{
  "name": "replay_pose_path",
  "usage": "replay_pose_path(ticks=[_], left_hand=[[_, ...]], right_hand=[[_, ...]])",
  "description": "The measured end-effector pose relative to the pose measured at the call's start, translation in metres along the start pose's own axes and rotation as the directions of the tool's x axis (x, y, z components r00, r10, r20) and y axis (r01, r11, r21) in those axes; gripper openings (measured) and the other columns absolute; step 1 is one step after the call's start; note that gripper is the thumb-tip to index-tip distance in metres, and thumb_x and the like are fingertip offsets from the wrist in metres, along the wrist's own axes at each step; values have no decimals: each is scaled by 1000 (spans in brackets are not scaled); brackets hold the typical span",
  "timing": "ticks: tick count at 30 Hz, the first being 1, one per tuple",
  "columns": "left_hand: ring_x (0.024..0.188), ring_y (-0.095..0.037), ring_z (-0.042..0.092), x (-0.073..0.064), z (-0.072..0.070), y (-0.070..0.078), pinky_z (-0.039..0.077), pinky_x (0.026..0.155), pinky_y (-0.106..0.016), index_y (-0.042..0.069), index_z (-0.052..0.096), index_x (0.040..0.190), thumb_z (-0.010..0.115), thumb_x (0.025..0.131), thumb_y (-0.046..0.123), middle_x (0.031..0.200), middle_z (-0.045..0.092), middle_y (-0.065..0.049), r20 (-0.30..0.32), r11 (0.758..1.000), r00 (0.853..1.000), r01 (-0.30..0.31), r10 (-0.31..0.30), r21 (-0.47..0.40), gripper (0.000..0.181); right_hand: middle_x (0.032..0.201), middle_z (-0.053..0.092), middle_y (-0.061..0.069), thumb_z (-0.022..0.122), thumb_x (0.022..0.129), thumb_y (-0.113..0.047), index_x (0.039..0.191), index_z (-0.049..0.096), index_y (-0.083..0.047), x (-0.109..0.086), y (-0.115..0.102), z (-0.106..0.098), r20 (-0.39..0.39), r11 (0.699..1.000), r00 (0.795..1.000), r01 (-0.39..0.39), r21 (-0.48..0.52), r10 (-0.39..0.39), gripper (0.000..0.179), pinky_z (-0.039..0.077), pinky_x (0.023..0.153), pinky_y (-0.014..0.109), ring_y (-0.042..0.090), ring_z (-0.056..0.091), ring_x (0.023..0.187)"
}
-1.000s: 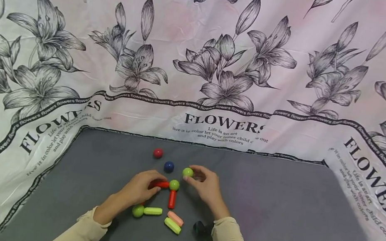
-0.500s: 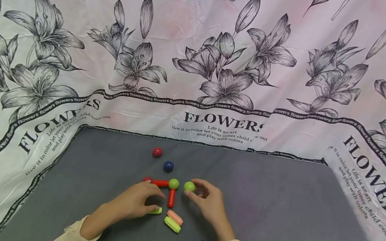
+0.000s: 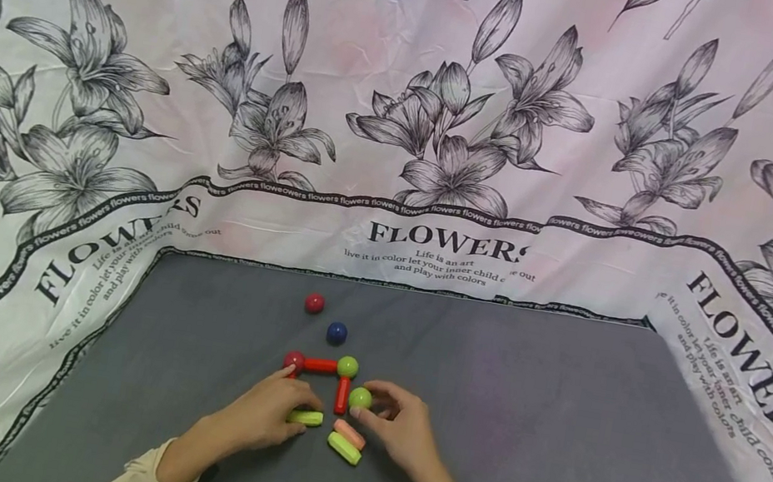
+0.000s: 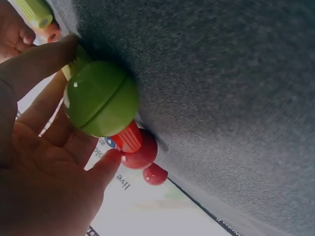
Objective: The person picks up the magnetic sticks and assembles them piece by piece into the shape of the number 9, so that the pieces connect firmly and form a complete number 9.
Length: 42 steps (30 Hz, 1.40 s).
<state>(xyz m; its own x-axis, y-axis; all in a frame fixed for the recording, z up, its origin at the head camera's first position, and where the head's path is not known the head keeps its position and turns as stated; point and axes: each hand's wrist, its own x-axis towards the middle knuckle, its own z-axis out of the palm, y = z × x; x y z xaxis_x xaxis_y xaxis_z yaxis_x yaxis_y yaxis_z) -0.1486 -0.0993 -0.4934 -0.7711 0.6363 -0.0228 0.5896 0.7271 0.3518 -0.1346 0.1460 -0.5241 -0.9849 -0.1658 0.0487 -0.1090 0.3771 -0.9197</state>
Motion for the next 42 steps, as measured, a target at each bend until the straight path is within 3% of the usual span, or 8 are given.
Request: replay_pose_path(ticks=[7,13,24,38,42], left_hand=[[100,-11,67,2,0,-1,35,117,-53,15,77,107,78,84,10,99,74,5,-36,1000,999,9,-10,-26,24],[106,-12,67,3,0,-3,36,117,-52,15,76,110,77,86,12,103,75,5,-83,999,996,15,-18,-34,24],[107,-12,67,4,-1,-2,37,117,-51,15,76,111,77,86,12,105,74,5,-101,999,995,10,-14,-41,25],[102,-14,68,3,1,-4,40,115,-51,13,76,108,79,86,15,101,75,3,-155,1000,988,-9,5,-23,23],[99,-14,68,2,0,-4,41,114,-50,13,76,106,79,86,17,99,74,4,-166,1000,986,-10,7,-19,21]], right_hand=[[105,76,8,81,84,-27,117,72,-12,0,-2,15,53,1000,998,15,-9,-14,38,54,70,22,2,65,80],[103,76,5,82,83,-32,117,72,-15,0,-6,21,67,999,998,-19,-42,22,39,52,67,21,3,64,77],[105,76,6,81,84,-31,118,72,-14,-1,-8,25,68,999,998,-9,-52,13,40,51,65,21,2,63,75],[107,75,5,82,83,-30,116,72,-13,2,-9,31,49,998,999,22,-59,-19,39,51,66,21,0,63,78],[103,75,4,81,84,-32,113,72,-14,5,-13,33,-13,998,1000,-15,-57,14,35,52,67,20,3,65,78]])
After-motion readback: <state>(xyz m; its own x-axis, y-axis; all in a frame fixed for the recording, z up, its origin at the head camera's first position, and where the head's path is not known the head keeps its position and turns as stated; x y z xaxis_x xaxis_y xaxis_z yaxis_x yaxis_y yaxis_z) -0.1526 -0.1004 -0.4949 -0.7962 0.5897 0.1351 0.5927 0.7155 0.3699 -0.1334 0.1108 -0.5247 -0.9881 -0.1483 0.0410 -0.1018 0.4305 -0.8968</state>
